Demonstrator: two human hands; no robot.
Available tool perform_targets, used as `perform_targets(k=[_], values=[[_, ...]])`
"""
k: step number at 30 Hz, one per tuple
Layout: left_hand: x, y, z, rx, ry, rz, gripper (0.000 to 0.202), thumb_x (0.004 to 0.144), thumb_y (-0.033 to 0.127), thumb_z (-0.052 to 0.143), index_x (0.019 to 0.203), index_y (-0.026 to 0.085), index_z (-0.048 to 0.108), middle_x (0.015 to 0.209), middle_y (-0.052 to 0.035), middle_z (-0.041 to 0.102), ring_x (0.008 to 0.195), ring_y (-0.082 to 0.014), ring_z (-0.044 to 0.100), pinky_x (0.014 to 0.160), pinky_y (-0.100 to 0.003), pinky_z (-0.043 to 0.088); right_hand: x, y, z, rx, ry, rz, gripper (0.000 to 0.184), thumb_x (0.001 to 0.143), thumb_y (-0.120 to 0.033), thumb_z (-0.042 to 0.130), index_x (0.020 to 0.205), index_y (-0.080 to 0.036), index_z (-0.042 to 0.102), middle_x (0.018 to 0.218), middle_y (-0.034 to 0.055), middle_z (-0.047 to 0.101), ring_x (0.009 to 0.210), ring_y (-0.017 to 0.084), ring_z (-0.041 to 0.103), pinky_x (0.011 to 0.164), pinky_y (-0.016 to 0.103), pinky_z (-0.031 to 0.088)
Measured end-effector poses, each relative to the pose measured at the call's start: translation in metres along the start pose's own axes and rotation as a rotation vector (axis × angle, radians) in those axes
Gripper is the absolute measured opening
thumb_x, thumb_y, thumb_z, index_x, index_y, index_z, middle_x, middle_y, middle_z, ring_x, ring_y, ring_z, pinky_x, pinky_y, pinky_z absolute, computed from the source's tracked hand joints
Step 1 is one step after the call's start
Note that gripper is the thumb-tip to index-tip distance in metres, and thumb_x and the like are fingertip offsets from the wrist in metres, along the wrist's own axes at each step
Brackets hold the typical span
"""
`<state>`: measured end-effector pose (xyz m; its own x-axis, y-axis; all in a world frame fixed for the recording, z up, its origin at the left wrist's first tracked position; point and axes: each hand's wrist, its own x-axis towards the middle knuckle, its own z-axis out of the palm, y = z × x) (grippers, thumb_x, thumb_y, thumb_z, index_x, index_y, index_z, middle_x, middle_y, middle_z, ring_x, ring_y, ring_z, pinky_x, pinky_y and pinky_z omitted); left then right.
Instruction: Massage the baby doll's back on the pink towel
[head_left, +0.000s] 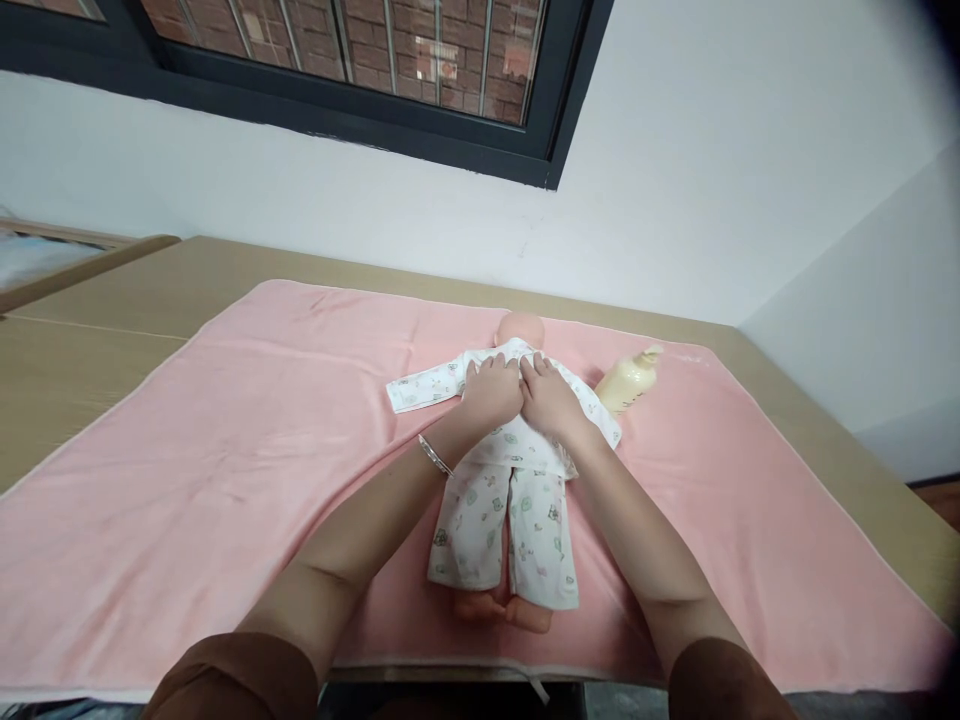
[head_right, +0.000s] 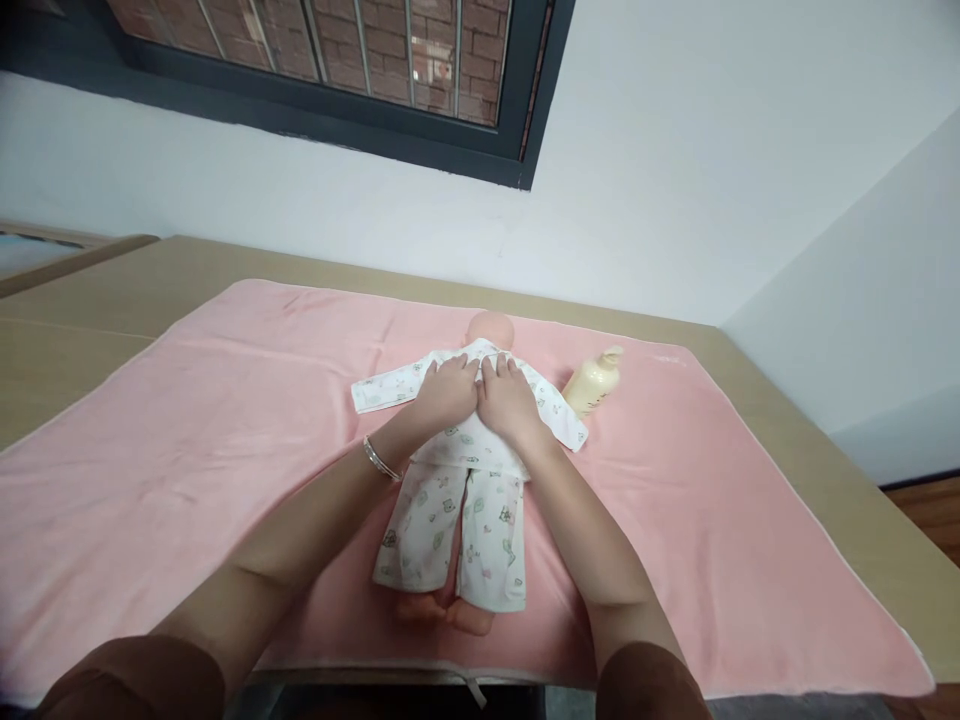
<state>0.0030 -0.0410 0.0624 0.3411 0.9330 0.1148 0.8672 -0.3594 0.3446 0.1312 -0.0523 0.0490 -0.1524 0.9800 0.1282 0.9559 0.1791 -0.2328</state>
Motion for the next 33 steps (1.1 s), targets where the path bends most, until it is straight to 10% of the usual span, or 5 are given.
perform_targets(k=[13, 21, 28, 33], values=[[0.020, -0.028, 0.008, -0.109, 0.062, 0.015, 0.047, 0.101, 0.035, 0.027, 0.141, 0.020, 0.047, 0.153, -0.0108, 0.046, 0.144, -0.0265, 0.040, 0.122, -0.059, 0.023, 0.014, 0.012, 0.004, 0.028, 0.048, 0.079, 0.058, 0.102, -0.036, 0.031, 0.152, -0.006, 0.036, 0.158, 0.0202, 0.034, 0.149, 0.032, 0.029, 0.121, 0.046, 0.024], [0.009, -0.011, -0.007, 0.042, 0.035, 0.021, 0.032, 0.090, 0.016, 0.041, 0.101, 0.020, 0.070, 0.107, -0.0094, 0.073, 0.108, -0.0257, 0.066, 0.107, -0.048, 0.042, -0.007, -0.008, -0.020, 0.001, 0.036, 0.010, 0.037, 0.096, -0.029, 0.039, 0.120, -0.017, 0.065, 0.124, 0.0137, 0.066, 0.117, 0.029, 0.059, 0.098, 0.037, 0.045], [0.027, -0.032, 0.019, -0.067, 0.170, 0.012, 0.045, 0.100, 0.036, 0.031, 0.137, 0.021, 0.052, 0.146, -0.0092, 0.054, 0.137, -0.0250, 0.046, 0.119, -0.050, 0.031, 0.019, 0.021, 0.011, 0.052, 0.112, 0.094, 0.055, 0.102, -0.035, 0.032, 0.149, -0.007, 0.041, 0.155, 0.0179, 0.040, 0.147, 0.027, 0.033, 0.120, 0.042, 0.026], [0.016, -0.016, 0.006, 0.057, 0.112, 0.067, 0.034, 0.097, 0.024, 0.037, 0.118, 0.017, 0.063, 0.122, -0.0118, 0.068, 0.118, -0.0250, 0.061, 0.110, -0.045, 0.040, 0.006, -0.001, 0.002, -0.042, 0.079, 0.055, 0.053, 0.102, -0.026, 0.029, 0.148, -0.004, 0.041, 0.152, 0.0209, 0.043, 0.144, 0.030, 0.039, 0.116, 0.041, 0.032]])
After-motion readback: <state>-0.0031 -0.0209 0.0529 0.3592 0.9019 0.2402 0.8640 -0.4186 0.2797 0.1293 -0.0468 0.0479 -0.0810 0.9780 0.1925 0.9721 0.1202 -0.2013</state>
